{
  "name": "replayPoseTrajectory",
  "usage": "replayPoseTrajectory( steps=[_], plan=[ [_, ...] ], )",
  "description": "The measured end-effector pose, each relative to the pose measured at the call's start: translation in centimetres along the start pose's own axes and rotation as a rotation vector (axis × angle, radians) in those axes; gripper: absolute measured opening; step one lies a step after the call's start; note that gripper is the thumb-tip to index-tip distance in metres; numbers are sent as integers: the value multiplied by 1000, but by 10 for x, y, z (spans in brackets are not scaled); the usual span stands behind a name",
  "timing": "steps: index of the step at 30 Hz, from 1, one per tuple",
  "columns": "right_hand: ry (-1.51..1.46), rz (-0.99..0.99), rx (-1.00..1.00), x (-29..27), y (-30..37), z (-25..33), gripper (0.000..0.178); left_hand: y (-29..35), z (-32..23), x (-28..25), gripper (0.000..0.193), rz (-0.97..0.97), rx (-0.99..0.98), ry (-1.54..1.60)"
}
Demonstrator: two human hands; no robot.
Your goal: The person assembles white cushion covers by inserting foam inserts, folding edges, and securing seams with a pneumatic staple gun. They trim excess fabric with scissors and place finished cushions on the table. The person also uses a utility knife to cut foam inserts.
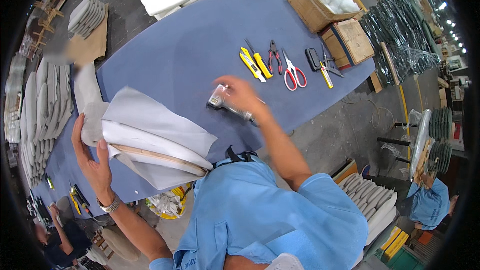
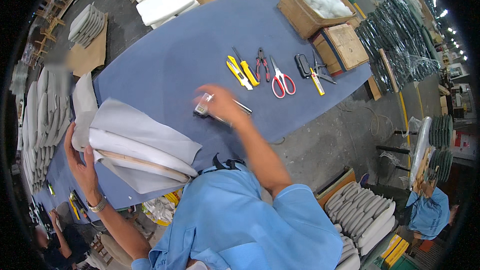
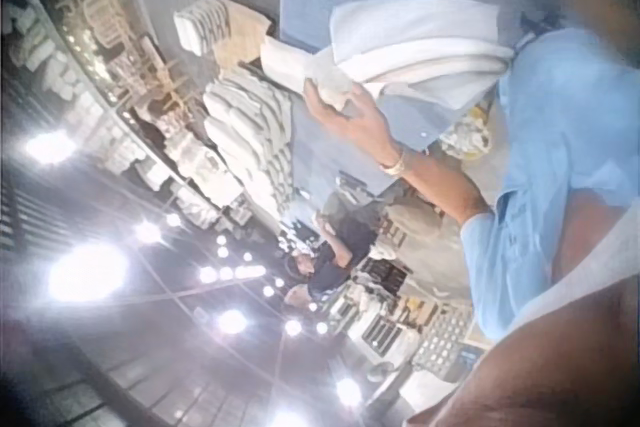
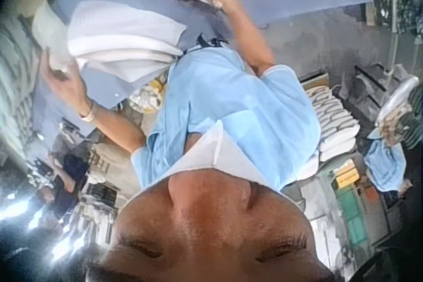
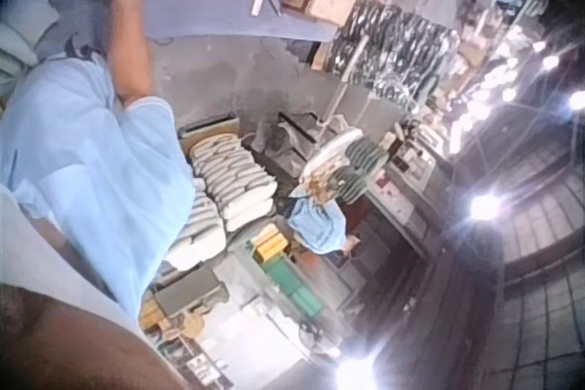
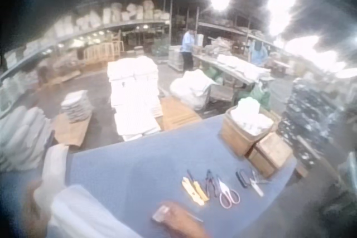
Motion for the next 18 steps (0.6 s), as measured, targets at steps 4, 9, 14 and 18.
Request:
replayPoseTrajectory(
  steps=[4, 9, 14, 18],
  plan=[
    [334, -559, 150, -121, 18, -136, 36, 11, 3, -15, 65, 32, -88, -63],
    [804, -409, 168, -169, 48, -275, 63, 13, 6, -27, 76, 77, -45, -71],
    [-323, -351, 363, -178, 37, -300, 71, 15, -4, -29, 82, 92, -128, -43],
    [-644, -251, 57, -86, 38, -40, 65, 18, -13, -33, 85, 126, -104, -165]
  ],
)
Point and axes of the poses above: each hand's wrist, its own y-axis away from the middle knuckle, its own x-axis out of the palm, z = x × y, the point moved 4 cm from there along -y, towards the middle knuckle
